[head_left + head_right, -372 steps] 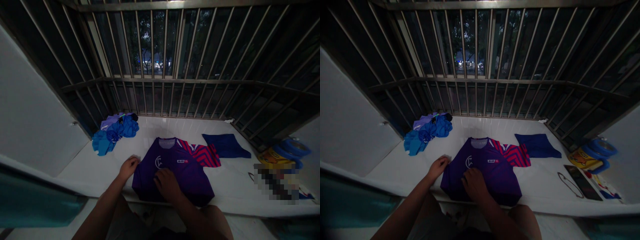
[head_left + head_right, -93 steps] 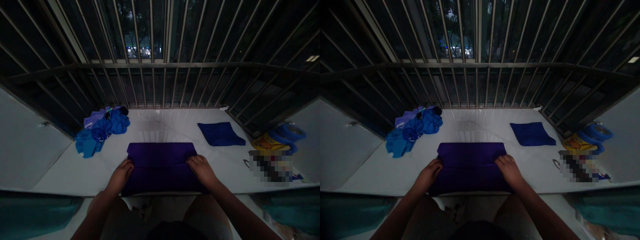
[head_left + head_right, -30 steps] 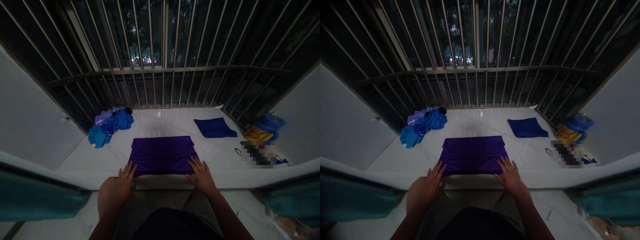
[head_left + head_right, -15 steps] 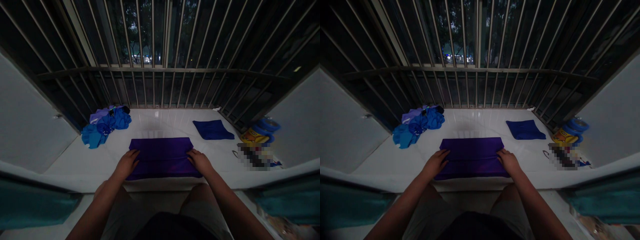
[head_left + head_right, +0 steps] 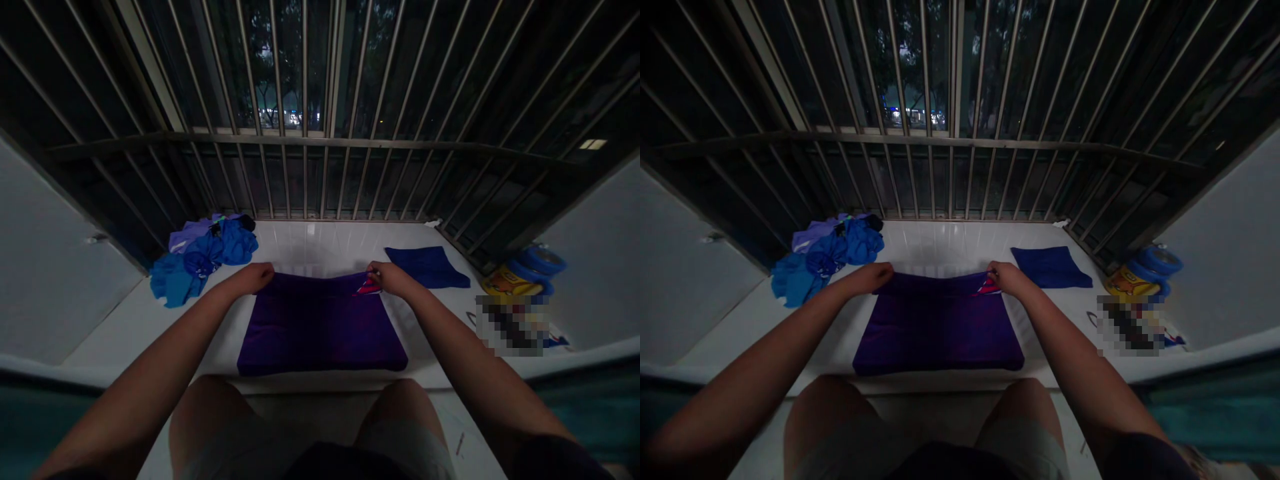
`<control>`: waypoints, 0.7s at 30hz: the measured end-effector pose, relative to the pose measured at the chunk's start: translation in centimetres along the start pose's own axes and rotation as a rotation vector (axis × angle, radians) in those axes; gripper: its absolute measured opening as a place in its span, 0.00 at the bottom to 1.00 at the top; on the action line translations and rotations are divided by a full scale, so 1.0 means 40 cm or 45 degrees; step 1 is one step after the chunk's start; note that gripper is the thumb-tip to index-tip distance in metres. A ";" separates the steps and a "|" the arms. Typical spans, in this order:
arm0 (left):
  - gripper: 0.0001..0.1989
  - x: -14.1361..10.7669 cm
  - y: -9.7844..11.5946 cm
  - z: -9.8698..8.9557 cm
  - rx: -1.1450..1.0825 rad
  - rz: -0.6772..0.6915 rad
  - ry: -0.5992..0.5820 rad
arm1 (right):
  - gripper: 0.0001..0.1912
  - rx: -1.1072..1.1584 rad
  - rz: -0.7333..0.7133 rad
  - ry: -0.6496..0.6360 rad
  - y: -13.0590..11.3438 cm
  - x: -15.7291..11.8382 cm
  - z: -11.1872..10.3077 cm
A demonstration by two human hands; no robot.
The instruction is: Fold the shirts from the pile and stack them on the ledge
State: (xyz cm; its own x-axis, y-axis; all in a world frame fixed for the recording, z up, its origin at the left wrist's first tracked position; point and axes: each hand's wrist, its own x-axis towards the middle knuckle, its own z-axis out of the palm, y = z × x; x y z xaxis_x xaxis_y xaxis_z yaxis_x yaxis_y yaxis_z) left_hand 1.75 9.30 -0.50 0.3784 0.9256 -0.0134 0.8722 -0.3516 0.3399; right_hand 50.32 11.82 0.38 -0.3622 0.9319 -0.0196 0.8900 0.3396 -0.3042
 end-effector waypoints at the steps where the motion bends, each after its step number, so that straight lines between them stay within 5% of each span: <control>1: 0.11 0.038 -0.008 -0.020 0.014 -0.022 0.037 | 0.07 -0.010 0.024 0.023 0.002 0.039 -0.014; 6: 0.10 0.177 -0.027 -0.064 0.075 -0.129 0.179 | 0.08 -0.043 0.145 0.175 -0.001 0.188 -0.047; 10: 0.11 0.168 -0.014 -0.047 0.095 -0.164 0.243 | 0.08 -0.011 0.130 0.263 -0.004 0.187 -0.034; 15: 0.15 -0.012 0.014 0.044 0.079 -0.107 0.302 | 0.11 0.047 -0.019 0.300 -0.005 0.003 0.045; 21: 0.13 -0.282 0.036 0.267 0.042 0.047 0.291 | 0.14 0.084 -0.263 0.186 0.017 -0.280 0.240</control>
State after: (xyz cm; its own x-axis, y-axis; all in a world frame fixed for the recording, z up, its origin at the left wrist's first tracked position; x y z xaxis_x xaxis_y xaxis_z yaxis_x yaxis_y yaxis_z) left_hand 2.04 -3.13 -9.90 0.3336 0.9183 0.2131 0.8701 -0.3869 0.3054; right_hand 52.34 0.39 -8.75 -0.4867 0.8537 0.1856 0.7794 0.5202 -0.3492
